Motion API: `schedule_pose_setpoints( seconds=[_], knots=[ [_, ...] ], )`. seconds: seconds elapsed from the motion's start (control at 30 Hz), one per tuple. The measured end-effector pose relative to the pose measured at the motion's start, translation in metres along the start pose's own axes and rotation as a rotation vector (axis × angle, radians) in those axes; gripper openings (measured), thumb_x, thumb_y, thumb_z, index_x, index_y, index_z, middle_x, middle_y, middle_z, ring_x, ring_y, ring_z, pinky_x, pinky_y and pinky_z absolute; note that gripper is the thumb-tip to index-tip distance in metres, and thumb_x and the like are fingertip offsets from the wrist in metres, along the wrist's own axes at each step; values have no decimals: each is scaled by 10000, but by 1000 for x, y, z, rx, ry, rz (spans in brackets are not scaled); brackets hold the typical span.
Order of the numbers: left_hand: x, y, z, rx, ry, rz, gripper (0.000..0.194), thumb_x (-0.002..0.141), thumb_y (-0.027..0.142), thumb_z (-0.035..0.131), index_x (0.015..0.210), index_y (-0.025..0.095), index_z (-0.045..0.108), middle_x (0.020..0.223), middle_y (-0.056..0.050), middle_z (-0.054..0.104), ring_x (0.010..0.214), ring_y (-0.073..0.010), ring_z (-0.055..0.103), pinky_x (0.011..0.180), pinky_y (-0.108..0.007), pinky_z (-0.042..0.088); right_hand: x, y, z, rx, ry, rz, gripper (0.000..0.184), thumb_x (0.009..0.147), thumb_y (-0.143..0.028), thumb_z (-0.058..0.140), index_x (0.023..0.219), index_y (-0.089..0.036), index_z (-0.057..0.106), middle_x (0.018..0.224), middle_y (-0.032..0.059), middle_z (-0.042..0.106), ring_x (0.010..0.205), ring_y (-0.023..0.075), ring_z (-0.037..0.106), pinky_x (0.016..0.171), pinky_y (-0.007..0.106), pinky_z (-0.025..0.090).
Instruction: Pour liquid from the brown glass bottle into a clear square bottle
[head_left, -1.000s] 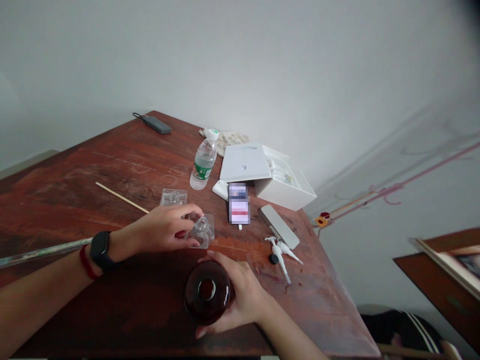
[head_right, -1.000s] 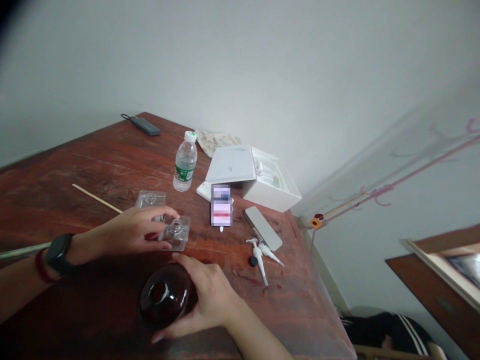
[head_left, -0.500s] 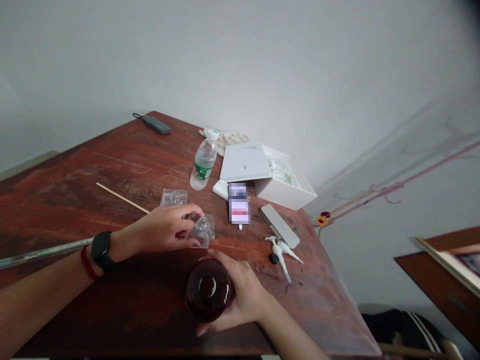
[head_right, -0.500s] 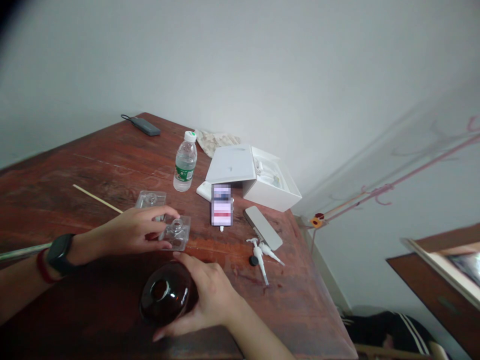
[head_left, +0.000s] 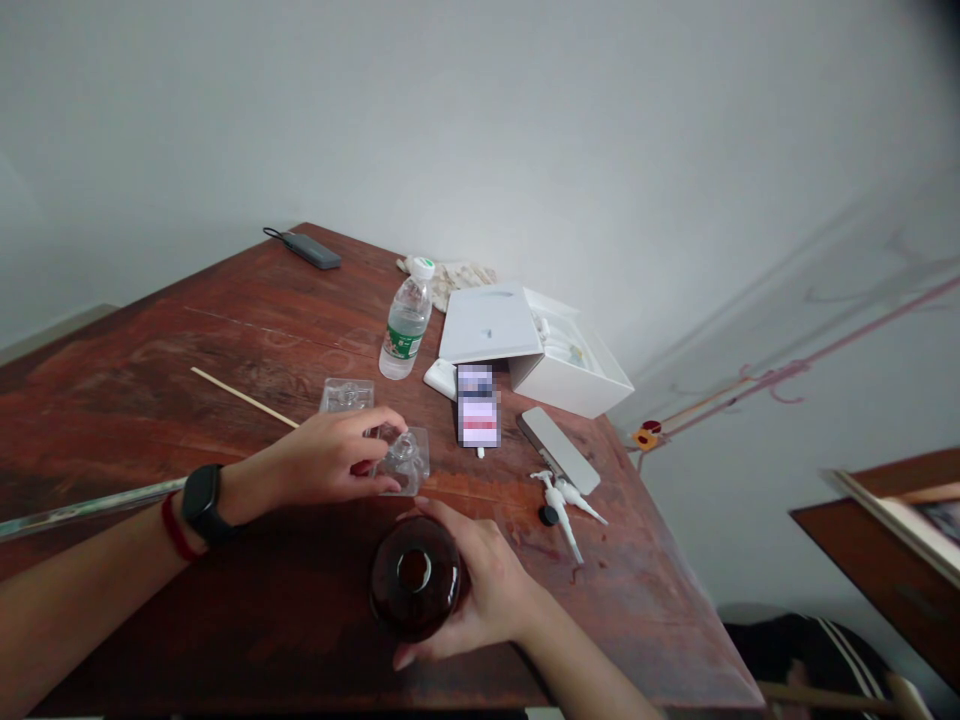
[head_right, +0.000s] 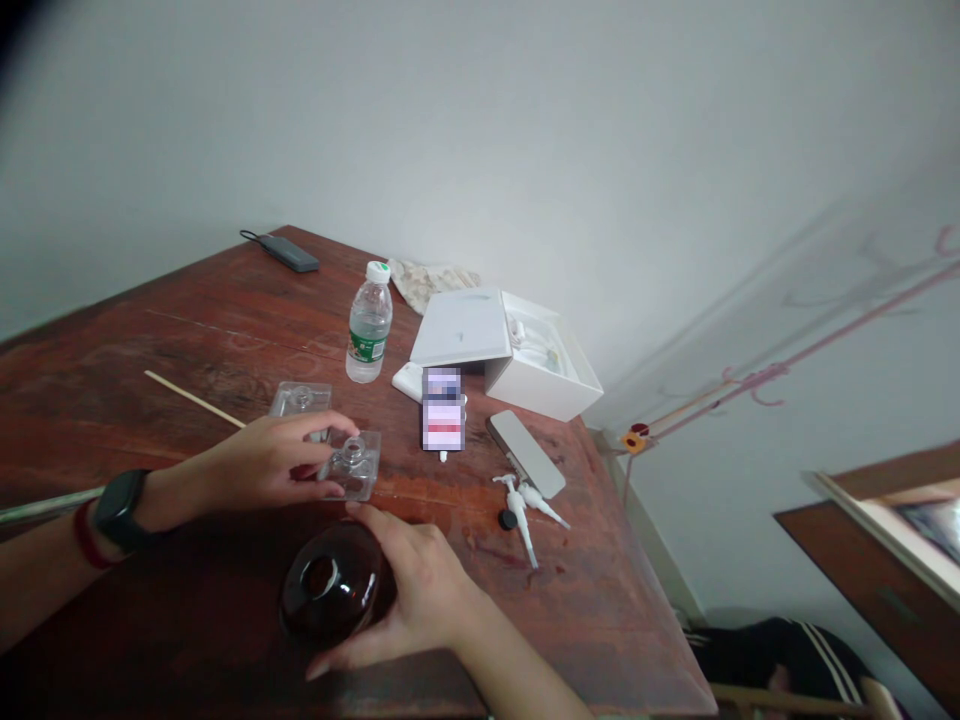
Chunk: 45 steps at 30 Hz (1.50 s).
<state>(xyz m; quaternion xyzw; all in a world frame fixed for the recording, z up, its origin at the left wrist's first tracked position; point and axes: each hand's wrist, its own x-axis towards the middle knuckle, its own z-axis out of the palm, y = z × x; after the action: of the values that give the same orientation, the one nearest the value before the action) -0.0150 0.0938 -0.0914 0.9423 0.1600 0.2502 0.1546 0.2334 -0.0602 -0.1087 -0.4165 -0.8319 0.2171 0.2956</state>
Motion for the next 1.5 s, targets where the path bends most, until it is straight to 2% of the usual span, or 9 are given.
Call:
schedule_pose_setpoints(
  seconds=[0.17,0.67,0.9,1.03,1.27,1.5],
  knots=[
    [0,-1,2,1,-2,8,449,1003,474,675,680,171,606,1346,-96,661,951,-205,689,769,-287,508,0,2,0,-12,4,-6,1211,607,-749,905,1588,-242,407,1353,140,767,1139,328,794,961,379,646],
    [0,1,0,6,-1,-10,456,994,462,693,660,166,596,1352,-89,667,945,-190,696,757,-268,505,0,3,-1,15,13,-14,1231,613,-731,917,1607,-241,379,1348,131,770,1149,317,791,959,358,643],
    [1,1,0,-11,-4,-10,453,998,479,683,673,169,621,1345,-92,671,893,-184,697,732,-287,507,0,1,0,38,29,12,1231,594,-785,895,1589,-232,426,1337,145,774,1154,339,787,951,382,652],
    [1,1,-1,-21,-7,-4,470,1011,488,663,670,169,613,1349,-98,669,933,-198,703,738,-287,506,1,0,0,46,12,45,1249,572,-811,887,1580,-219,444,1345,152,769,1175,346,777,971,392,647],
    [1,2,-2,-23,-16,-15,462,1011,478,672,674,170,600,1353,-96,671,995,-208,687,782,-272,505,0,0,1,37,51,0,1204,598,-774,899,1571,-231,443,1321,138,784,1130,329,797,937,375,659],
    [1,2,-1,-25,-1,-16,461,1004,474,670,665,171,599,1335,-90,667,934,-201,700,746,-296,501,-1,2,0,32,24,15,1212,590,-779,898,1561,-213,445,1306,152,787,1134,340,795,931,388,663]
  ],
)
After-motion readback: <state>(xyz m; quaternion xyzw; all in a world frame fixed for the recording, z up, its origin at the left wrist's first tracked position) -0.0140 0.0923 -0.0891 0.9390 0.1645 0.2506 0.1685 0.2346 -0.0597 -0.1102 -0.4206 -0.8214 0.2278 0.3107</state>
